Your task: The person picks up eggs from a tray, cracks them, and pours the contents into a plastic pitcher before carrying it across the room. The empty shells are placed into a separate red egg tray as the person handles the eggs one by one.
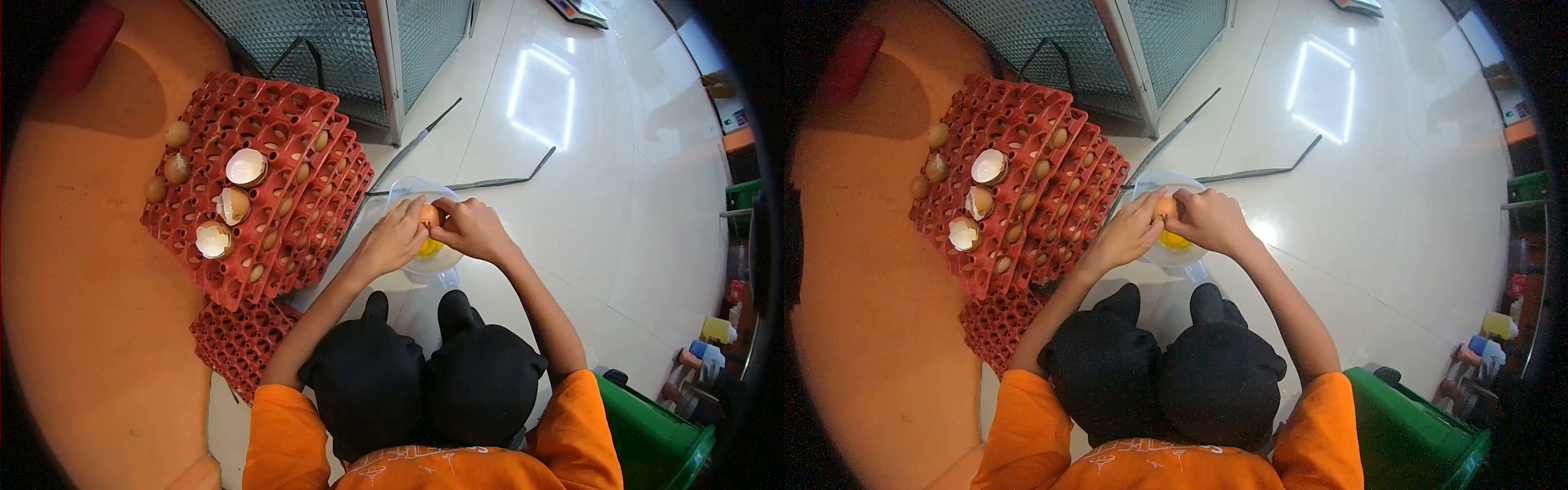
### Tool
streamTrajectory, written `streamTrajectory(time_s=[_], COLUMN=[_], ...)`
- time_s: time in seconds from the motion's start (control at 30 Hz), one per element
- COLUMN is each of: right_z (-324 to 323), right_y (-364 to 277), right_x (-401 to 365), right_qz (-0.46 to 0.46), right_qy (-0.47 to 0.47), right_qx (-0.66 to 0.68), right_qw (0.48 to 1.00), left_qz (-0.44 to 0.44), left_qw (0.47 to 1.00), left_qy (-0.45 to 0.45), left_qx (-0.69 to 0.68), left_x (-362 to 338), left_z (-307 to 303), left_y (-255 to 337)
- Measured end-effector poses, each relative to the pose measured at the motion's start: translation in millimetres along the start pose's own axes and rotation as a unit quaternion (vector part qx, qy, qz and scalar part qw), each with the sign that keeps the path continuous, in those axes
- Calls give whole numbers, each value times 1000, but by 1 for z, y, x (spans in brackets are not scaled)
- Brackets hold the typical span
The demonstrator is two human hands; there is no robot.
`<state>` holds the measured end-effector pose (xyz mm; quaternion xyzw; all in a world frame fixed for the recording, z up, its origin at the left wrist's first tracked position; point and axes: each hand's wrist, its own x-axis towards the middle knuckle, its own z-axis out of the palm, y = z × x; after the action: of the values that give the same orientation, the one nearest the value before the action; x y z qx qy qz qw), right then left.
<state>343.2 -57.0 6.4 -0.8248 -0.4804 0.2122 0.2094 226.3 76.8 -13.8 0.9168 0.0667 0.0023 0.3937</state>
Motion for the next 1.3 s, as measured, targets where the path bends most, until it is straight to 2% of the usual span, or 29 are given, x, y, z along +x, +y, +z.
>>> streamTrajectory(time_s=[0.33, 0.43, 0.63, 0.73, 0.93, 1.03, 1.23, 1.3], right_z=[5, 5, 6, 5, 3, -7, -39, -39], right_y=[4, 6, 13, 14, 8, -2, -29, -31], right_x=[1, 2, 1, -2, -8, -12, -23, -25], right_qz=[-9, -6, -29, -46, -81, -104, -127, -121], right_qy=[-7, -3, 20, 48, 117, 164, 264, 289], right_qx=[-18, -29, -59, -91, -158, -177, -170, -153], right_qw=[1000, 1000, 998, 994, 977, 965, 941, 937], left_qz=[-11, 4, -32, -12, 54, 172, 233, 237], left_qw=[1000, 999, 989, 981, 959, 904, 883, 888], left_qy=[-7, -2, -23, -35, 3, 97, 186, 187], left_qx=[12, 36, 145, 192, 278, 379, 363, 348], left_x=[1, 0, 1, 1, -1, 0, -8, -8], left_z=[1, 0, -9, -16, -16, -18, -47, -42], left_y=[-1, -2, 6, 5, 3, -1, 30, 23])
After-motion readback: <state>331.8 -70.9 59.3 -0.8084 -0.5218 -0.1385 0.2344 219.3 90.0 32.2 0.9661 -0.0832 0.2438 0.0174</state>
